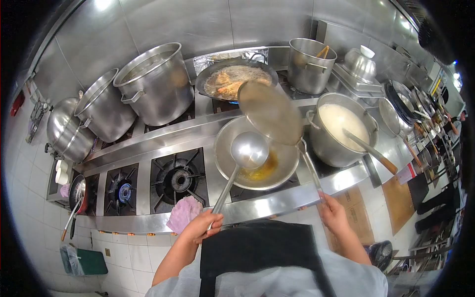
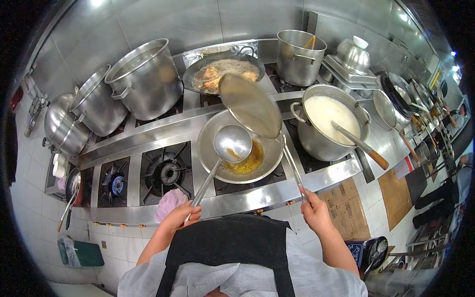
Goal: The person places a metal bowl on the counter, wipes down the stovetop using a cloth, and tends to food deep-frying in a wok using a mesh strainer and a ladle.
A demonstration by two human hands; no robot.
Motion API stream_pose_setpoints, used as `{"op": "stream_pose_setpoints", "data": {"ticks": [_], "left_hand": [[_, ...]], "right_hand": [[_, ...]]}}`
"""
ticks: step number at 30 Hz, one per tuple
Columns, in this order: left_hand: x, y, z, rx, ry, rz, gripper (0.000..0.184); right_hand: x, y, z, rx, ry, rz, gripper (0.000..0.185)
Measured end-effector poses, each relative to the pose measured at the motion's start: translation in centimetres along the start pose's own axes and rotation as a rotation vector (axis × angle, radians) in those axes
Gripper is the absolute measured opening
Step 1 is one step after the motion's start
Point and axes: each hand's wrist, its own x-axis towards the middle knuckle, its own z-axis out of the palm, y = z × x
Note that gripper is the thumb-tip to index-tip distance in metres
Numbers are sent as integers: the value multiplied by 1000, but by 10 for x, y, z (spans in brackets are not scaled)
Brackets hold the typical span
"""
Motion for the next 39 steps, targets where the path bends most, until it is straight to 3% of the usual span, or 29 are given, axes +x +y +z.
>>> {"op": "stream_pose_setpoints", "data": {"ticks": [2, 5, 10, 12, 13, 15, 16, 18, 19, 22, 26, 32, 33, 35, 39], "left_hand": [[13, 7, 3, -382, -226, -63, 17], [35, 16, 5, -506, -275, -111, 18], [53, 23, -1, -421, -325, -73, 36], [47, 21, -7, -87, 30, 26, 46], [51, 10, -18, -88, 36, 27, 46], [70, -32, -54, 181, 666, 279, 46], [68, -49, -67, 180, 670, 279, 46], [63, -85, -87, 1022, 1179, 490, 47], [64, -108, -92, 1020, 1183, 487, 47], [64, -148, -96, 1245, 1191, 229, 64], [67, -148, -93, 1310, 1299, 294, 62], [55, -121, -101, 1209, 1268, 259, 38], [61, -128, -107, 1188, 1342, 328, 31], [65, -132, -112, 1169, 1412, 404, 25], [69, -135, -113, 1191, 1467, 493, 19]], "right_hand": [[5, -23, 2, 430, -44, 202, 39], [18, -36, 3, 524, -39, 148, 41], [49, -55, 4, 668, -35, 81, 41], [63, -67, 3, 731, -28, 77, 40], [70, -71, 3, 733, -34, 77, 40], [83, -78, 4, 743, 5, 38, 41], [90, -82, 4, 747, 12, 30, 42], [106, -87, 3, 728, 16, 4, 42], [114, -91, 3, 708, 22, -22, 43], [136, -107, 5, 639, 8, -23, 43], [163, -123, 15, 499, -54, -50, 43], [196, -132, 45, 261, -164, -49, 45], [205, -124, 52, 262, -164, -49, 45], [219, -114, 63, 86, -136, -249, 48], [240, -110, 72, -23, -132, -245, 47]]}}
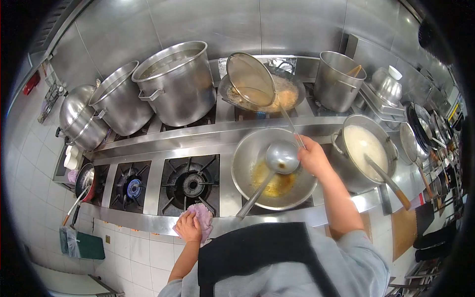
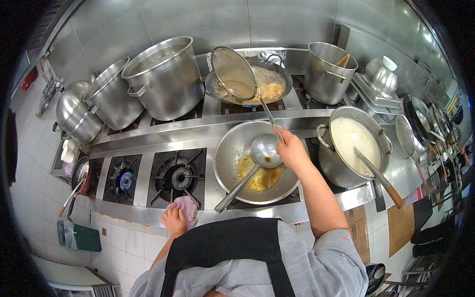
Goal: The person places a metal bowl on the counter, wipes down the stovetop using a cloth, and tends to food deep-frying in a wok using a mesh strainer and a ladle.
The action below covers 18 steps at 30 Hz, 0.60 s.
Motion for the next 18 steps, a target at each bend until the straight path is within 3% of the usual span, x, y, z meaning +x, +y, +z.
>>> {"op": "stream_pose_setpoints", "data": {"ticks": [4, 6, 18], "left_hand": [[0, -1, 0, 2, -10, -14, 19], [0, -3, 2, 8, -8, -5, 19], [-1, -4, 1, -19, -30, -15, 19]], "right_hand": [[18, -11, 7, 56, -56, 117, 46], [23, -25, 10, 225, -120, 288, 46], [33, -37, 16, 666, -230, 320, 56]]}}
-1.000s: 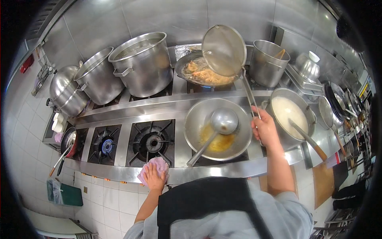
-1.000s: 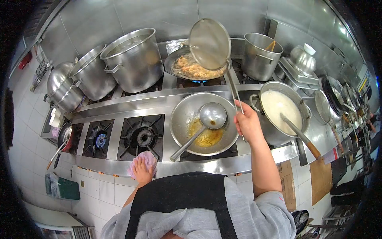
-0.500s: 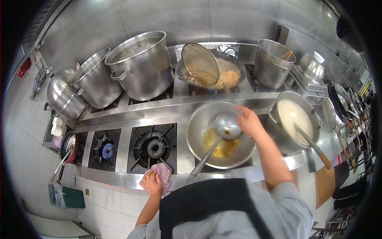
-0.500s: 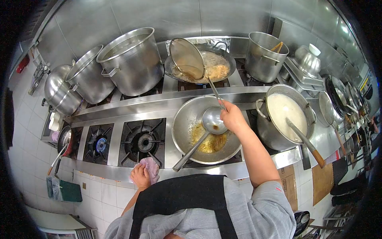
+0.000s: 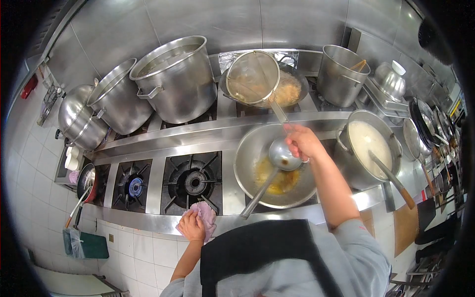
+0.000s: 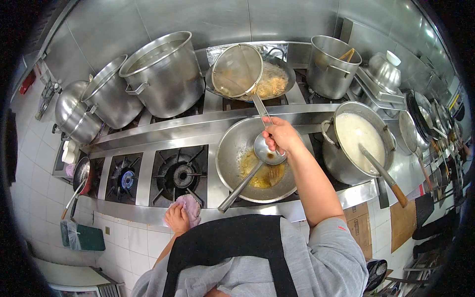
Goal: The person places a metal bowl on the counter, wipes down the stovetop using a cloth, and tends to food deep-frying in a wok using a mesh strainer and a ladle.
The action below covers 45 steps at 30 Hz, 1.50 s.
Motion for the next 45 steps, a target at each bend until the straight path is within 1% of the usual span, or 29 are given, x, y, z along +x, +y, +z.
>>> {"op": "stream_pose_setpoints", "data": {"ticks": [3, 6, 9, 11, 12, 13, 15, 16, 18, 19, 21, 22, 24, 25, 26, 28, 29, 30, 32, 33, 35, 36, 37, 38, 39, 40, 42, 43, 45], "left_hand": [[0, -1, 2, 28, 4, 8, 22], [7, 8, -4, 39, -47, -52, 26], [26, 41, -22, 98, -17, -6, 30], [41, 82, -38, -219, -55, 32, 28], [46, 95, -35, -518, -161, -9, 25], [52, 109, -31, -853, -484, -244, 31], [68, 148, -62, -1336, -1116, -841, 45], [71, 161, -68, -1337, -1114, -840, 45], [74, 181, -73, -1516, -1487, -847, 55], [76, 188, -72, -1510, -1488, -846, 55], [78, 197, -65, -1550, -1540, -1055, 45], [79, 196, -58, -1543, -1544, -1057, 45], [81, 195, -43, -1712, -1753, -1097, 36], [81, 206, -56, -1581, -1690, -1030, 26], [76, 208, -64, -1579, -1697, -1031, 26], [63, 210, -77, -1258, -1508, -625, 21], [70, 214, -107, -950, -1501, -482, 19], [67, 205, -109, -951, -1506, -479, 19], [48, 176, -112, -710, -1144, -139, 25], [39, 158, -111, -707, -1150, -138, 25], [22, 128, -104, -560, -672, 332, 33], [19, 125, -111, -562, -673, 332, 33], [16, 125, -123, -488, -725, 229, 34], [14, 125, -133, -413, -775, 126, 35], [10, 127, -139, -416, -776, 125, 35], [7, 130, -144, -410, -841, 73, 34], [-1, 126, -142, -410, -902, 26, 33], [-7, 116, -137, -498, -873, 35, 32], [-8, 106, -127, -586, -850, 50, 31]], "right_hand": [[-4, 1, -1, 108, -11, -24, 54], [-7, 4, -8, 204, -27, -19, 51], [-15, 8, -15, 297, -22, -17, 45], [-24, 12, -20, 294, 1, -47, 45], [-28, 14, -23, 283, 17, -77, 45], [-33, 16, -24, 279, 19, -72, 45], [-41, 22, -25, 215, 87, -103, 46], [-43, 24, -28, 215, 85, -104, 46], [-48, 28, -36, 257, 71, -82, 45], [-51, 29, -38, 262, 73, -84, 45], [-59, 27, -42, 303, 71, -120, 45], [-64, 28, -44, 308, 76, -119, 45], [-76, 26, -46, 373, 80, -144, 45], [-86, 24, -46, 370, 90, -155, 44], [-98, 22, -48, 370, 96, -153, 44], [-124, 20, -51, 302, 137, -200, 45], [-140, 18, -51, 256, 197, -197, 46], [-156, 19, -53, 255, 202, -197, 46], [-185, 28, -60, 40, 276, -207, 45], [-199, 34, -62, 42, 281, -203, 45], [-225, 48, -66, -236, 429, -170, 43], [-229, 74, -77, -334, 493, -211, 42], [-239, 94, -84, -575, 529, -270, 41], [-250, 113, -85, -774, 503, -363, 41], [-260, 128, -83, -972, 473, -455, 42], [-271, 130, -79, -974, 475, -456, 42], [-290, 124, -71, -1065, 288, -296, 43], [-292, 121, -73, -1067, 295, -297, 43], [-296, 120, -78, -999, 369, -43, 44]]}}
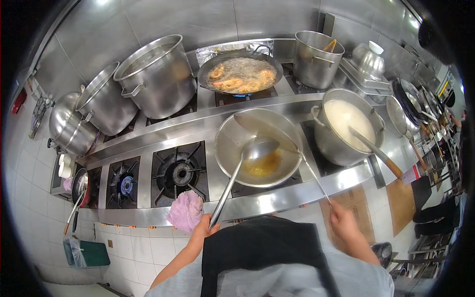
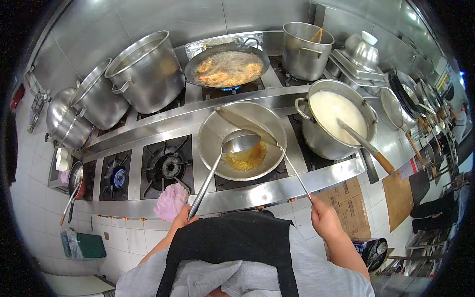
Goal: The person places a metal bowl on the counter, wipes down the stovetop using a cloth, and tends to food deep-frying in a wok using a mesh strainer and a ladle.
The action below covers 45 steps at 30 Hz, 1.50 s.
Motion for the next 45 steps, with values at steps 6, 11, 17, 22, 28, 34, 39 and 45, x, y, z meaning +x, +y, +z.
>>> {"op": "stream_pose_setpoints", "data": {"ticks": [6, 11, 17, 22, 28, 34, 39, 45], "left_hand": [[28, 30, -10, -372, -201, -147, 33], [64, 61, -11, -989, -496, -410, 33], [101, 39, -2, -980, -609, -376, 48], [114, -34, -7, -587, 296, -207, 48], [75, -127, 7, 599, 604, -245, 52], [69, -123, 5, 655, 539, -271, 61], [70, -141, 11, 666, 654, -215, 63], [69, -141, 8, 609, 654, -204, 63]], "right_hand": [[15, 1, 13, 471, 74, 49, 40], [38, -35, 12, 811, 41, 125, 41], [77, -77, 3, 1020, 62, 62, 42], [103, -98, -8, 1212, 64, -7, 41], [146, -112, -26, 1251, 136, -97, 43], [216, -125, -28, 957, 208, -82, 44], [292, -108, 13, 381, 362, -86, 43], [328, -112, 43, 85, 513, -149, 41]]}}
